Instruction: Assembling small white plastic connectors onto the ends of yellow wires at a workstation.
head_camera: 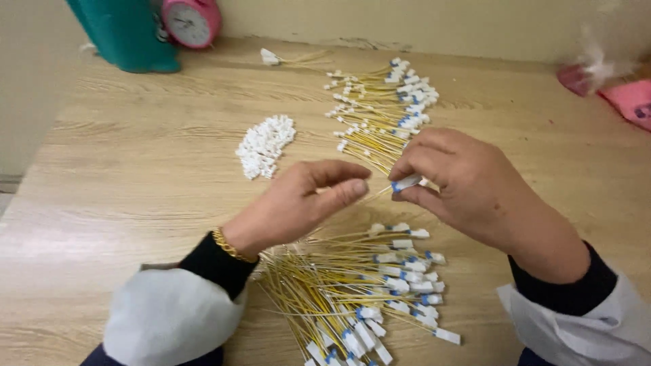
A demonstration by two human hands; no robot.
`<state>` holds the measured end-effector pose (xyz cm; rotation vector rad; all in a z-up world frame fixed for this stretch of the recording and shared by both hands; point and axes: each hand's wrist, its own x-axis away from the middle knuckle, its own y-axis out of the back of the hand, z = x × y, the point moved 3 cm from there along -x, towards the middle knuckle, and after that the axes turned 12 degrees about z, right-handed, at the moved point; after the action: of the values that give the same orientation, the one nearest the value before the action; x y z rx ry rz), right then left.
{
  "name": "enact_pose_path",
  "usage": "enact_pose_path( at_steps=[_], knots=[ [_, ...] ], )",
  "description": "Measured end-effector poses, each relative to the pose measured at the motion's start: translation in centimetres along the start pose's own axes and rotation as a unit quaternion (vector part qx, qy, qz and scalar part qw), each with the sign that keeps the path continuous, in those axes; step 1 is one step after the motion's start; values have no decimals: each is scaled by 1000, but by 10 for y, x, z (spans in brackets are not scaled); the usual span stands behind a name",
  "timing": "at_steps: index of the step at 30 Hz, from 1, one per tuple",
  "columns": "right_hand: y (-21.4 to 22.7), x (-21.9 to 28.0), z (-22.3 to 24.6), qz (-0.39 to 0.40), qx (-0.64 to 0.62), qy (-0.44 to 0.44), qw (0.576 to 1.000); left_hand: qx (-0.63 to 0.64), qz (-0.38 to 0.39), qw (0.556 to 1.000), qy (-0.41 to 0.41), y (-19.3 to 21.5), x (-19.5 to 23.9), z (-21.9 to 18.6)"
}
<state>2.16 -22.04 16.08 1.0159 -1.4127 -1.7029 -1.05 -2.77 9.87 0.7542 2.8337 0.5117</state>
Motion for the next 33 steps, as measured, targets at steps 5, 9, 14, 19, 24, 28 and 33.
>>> enact_pose_path(
  at_steps=[5,9,14,19,24,28,33],
  knots=[
    [-5,-14,9,-20,-4,29,999,144,13,989,35,-4,0,3],
    [-9,-14,7,-22,1,33,999,178,13,982,55,-4,-1,10],
    [-10,-3,-7,-17,13,8,1000,120,39,987,95,4,1,16],
    [-19,19,-36,-14,11,-84,996,88,46,981,169,22,6,25],
    [-41,26,-58,11,-29,-146,989,45,-1,973,225,30,7,30],
    [-59,11,-61,105,-12,-163,981,-8,-24,967,254,30,4,44],
    [-58,-30,-22,155,-138,-151,966,-13,-24,981,194,24,0,51]
  ],
)
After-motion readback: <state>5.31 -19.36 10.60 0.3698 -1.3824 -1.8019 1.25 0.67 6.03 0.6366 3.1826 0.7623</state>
